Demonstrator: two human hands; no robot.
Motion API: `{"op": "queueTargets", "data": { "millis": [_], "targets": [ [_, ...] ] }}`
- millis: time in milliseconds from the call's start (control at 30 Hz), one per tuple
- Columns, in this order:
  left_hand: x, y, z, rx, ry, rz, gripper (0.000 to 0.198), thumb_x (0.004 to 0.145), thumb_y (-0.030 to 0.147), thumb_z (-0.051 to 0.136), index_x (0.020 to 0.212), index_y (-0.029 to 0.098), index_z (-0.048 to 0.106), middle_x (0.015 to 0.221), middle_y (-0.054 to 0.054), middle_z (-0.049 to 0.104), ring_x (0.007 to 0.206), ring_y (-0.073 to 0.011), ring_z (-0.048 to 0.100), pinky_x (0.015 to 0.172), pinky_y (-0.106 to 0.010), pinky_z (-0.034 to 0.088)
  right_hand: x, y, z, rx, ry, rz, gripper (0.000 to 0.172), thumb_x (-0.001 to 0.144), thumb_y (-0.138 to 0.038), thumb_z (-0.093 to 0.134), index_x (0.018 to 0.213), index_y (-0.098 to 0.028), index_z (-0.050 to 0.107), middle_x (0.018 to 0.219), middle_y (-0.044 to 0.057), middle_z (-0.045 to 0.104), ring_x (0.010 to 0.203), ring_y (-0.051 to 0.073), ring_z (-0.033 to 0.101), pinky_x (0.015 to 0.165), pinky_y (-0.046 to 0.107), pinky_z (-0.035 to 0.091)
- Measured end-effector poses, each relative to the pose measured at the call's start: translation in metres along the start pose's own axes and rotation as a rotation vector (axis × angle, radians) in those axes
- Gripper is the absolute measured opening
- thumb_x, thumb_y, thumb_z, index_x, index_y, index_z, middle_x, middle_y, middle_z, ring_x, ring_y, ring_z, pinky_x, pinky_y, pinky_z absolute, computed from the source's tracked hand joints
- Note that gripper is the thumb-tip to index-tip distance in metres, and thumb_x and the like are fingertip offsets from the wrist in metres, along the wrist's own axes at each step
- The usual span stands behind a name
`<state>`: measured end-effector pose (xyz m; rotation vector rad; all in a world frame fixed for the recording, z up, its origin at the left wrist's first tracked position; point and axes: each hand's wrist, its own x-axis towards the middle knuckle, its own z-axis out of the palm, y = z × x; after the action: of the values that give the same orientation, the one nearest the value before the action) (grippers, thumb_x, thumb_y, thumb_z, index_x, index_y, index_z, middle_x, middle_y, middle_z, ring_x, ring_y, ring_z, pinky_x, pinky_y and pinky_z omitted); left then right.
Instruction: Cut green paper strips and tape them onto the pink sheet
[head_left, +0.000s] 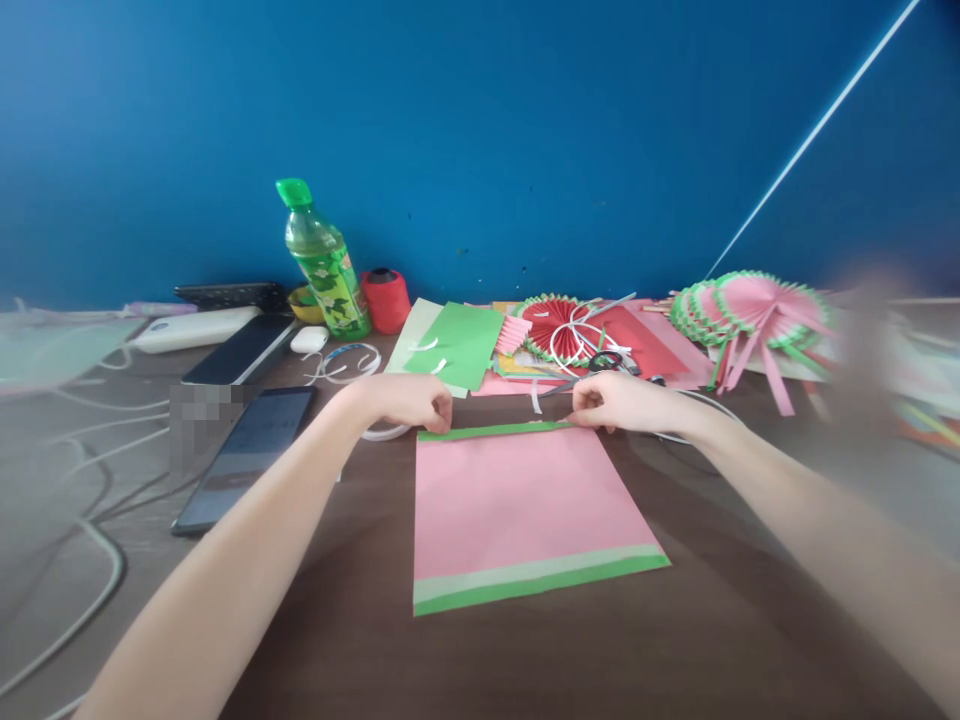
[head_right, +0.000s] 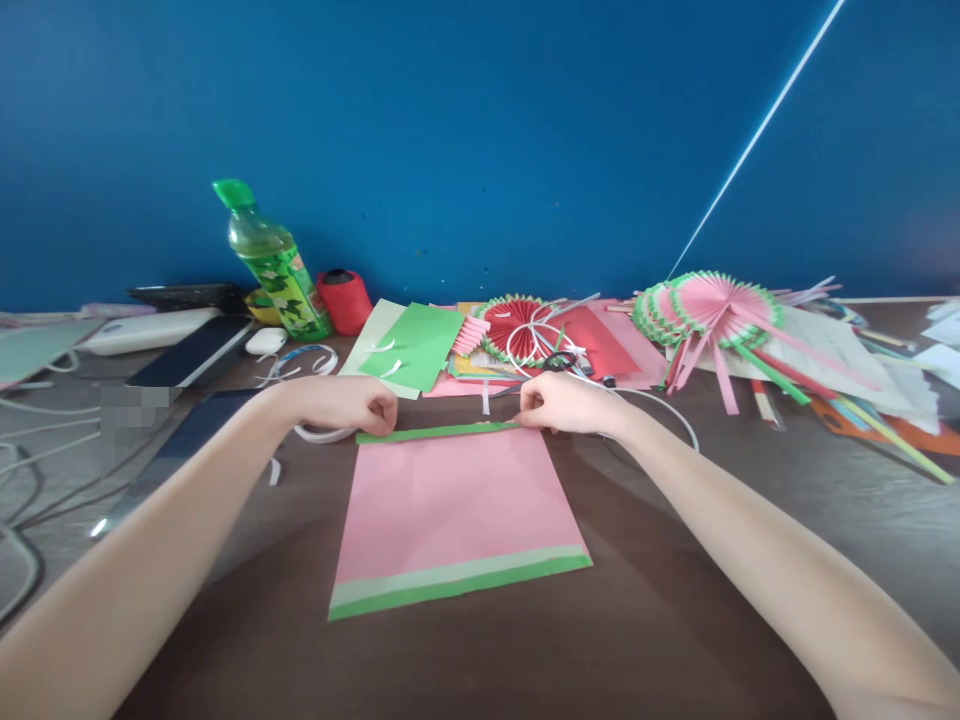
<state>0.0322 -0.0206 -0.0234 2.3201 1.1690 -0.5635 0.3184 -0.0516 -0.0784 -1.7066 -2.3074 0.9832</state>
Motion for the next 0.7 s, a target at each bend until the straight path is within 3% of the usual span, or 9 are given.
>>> {"op": "queueTargets", "data": {
  "millis": [700],
  "targets": [
    [0.0021, 0.0044, 0.0048, 0.028, 0.025, -0.016, 0.018, 0.060, 0.027, 0.046, 0.067, 0.016, 0.059, 0.062, -0.001, 0.054, 0.054, -0.0100, 0.040, 0.050, -0.022, 0.028, 0.0015, -0.0001, 0.0019, -0.066, 0.032, -0.001, 0.021, 0.073, -0.038, 0.051, 0.065, -0.018, 0.054, 0.060, 0.000, 0.062, 0.047, 0.010, 0.054, 0.046, 0.022, 0.035]
  ]
}}
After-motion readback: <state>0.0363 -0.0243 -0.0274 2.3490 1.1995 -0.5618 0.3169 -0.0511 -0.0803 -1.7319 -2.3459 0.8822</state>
